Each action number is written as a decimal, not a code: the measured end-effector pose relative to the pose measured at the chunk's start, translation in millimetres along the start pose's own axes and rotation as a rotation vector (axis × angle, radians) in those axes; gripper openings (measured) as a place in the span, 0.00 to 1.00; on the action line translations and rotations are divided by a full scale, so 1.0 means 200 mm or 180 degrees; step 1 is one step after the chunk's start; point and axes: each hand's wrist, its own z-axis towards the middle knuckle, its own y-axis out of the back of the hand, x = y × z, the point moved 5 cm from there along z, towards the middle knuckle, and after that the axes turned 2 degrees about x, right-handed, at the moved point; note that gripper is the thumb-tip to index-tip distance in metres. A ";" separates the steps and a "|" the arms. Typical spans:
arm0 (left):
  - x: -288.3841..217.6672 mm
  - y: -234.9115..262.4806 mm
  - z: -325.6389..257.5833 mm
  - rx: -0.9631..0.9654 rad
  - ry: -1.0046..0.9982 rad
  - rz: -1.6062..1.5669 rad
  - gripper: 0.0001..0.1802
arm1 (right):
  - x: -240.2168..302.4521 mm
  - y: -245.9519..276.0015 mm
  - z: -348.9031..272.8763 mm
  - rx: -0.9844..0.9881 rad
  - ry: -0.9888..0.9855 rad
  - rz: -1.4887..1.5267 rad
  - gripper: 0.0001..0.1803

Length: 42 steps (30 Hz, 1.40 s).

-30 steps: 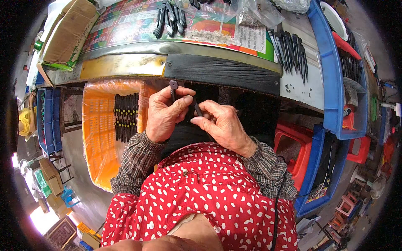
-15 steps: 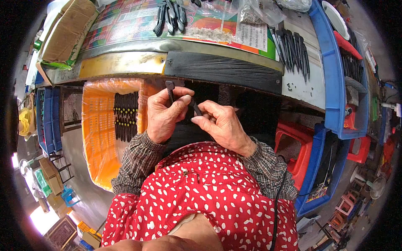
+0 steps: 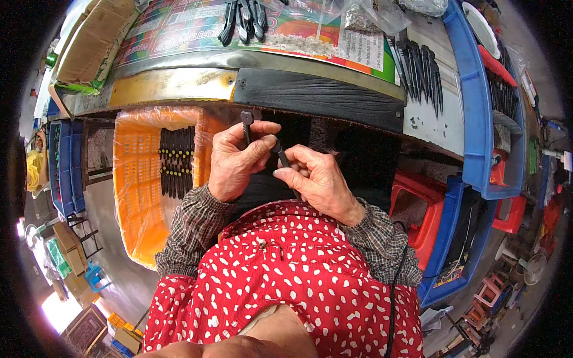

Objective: The person assembles small black plastic buckle components by hand at a factory workbench.

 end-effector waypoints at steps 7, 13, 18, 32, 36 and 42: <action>0.04 0.00 -0.01 0.0050 0.0199 -0.0216 0.09 | -0.03 0.00 -0.01 0.0019 -0.0073 0.0148 0.08; 0.04 0.00 -0.01 0.0057 0.0206 -0.0246 0.10 | -0.02 -0.01 -0.02 0.0062 -0.0105 0.0193 0.08; 0.02 0.01 -0.02 0.0202 0.0133 -0.0233 0.14 | -0.03 0.01 -0.02 -0.0004 -0.0106 0.0234 0.09; 0.06 0.06 -0.14 0.0118 0.0382 -0.0260 0.10 | -0.01 0.01 -0.01 -0.0046 0.0138 0.0275 0.21; 0.07 0.06 -0.16 0.0023 0.0285 -0.0230 0.10 | -0.01 0.00 -0.01 -0.0054 0.0203 0.0239 0.22; 0.07 0.04 -0.16 -0.0060 0.0018 0.0099 0.08 | -0.02 0.00 -0.01 -0.0047 0.0367 0.0252 0.23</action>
